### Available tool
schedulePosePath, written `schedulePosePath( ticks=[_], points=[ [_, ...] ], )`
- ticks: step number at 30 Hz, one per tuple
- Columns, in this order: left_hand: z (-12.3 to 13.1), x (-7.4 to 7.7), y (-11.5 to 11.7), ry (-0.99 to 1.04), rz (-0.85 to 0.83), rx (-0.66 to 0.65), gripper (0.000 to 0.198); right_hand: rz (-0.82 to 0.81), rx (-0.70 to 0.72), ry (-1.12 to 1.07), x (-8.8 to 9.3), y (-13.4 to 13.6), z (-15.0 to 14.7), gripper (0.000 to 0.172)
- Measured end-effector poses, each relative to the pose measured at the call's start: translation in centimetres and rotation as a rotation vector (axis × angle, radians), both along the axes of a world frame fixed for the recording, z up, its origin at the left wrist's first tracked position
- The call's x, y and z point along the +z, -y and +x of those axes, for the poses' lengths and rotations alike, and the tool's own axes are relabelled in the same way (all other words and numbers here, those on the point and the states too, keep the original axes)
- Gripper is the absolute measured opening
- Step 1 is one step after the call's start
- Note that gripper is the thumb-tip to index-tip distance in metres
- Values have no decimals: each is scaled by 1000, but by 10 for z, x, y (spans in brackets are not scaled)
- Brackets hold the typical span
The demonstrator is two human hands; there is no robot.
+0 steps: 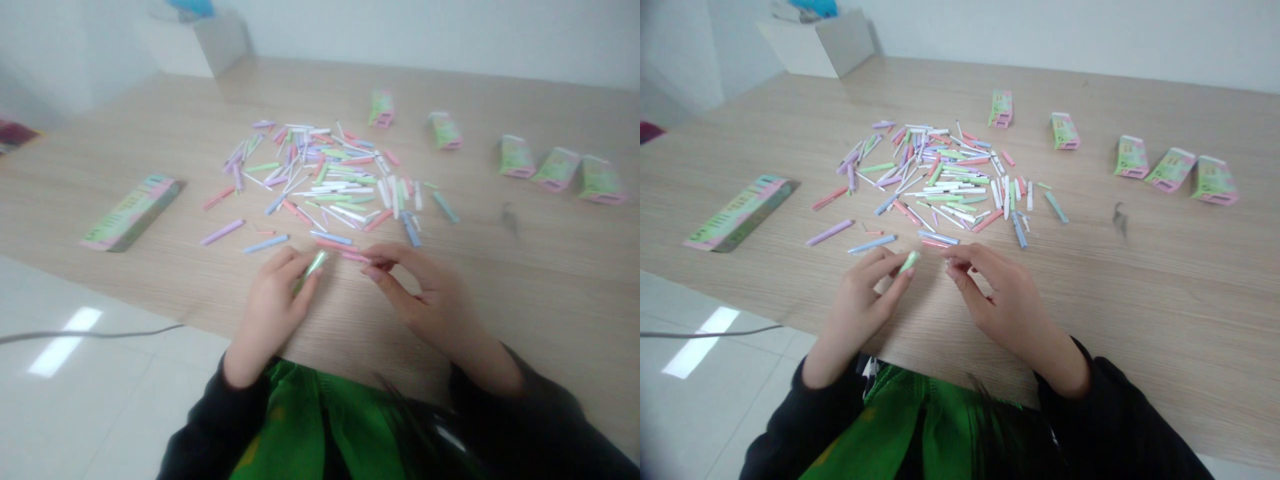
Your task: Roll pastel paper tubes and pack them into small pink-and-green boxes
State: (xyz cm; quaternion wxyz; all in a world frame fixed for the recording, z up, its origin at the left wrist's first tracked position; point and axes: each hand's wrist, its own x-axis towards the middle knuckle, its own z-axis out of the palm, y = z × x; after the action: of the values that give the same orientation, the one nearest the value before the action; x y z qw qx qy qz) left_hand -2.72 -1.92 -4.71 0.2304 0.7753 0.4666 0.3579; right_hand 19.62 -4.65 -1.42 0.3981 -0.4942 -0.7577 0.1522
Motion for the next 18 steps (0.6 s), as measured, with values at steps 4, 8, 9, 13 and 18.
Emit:
schedulePosePath(
  ticks=[4,8,9,13,18],
  points=[
    [15,-24,3,-362,33,38,33,-61,-59,-27,-2,-1,3,20],
    [23,-37,3,-480,36,101,39,-106,-7,14,-8,-4,5,8],
    [23,-37,3,-453,39,109,43,-106,22,33,-9,-5,5,7],
    [17,-26,9,-185,130,195,36,-94,103,33,-15,-7,3,15],
    [14,-11,19,219,-34,-2,12,-119,145,-21,-18,-6,-3,17]
  ],
)
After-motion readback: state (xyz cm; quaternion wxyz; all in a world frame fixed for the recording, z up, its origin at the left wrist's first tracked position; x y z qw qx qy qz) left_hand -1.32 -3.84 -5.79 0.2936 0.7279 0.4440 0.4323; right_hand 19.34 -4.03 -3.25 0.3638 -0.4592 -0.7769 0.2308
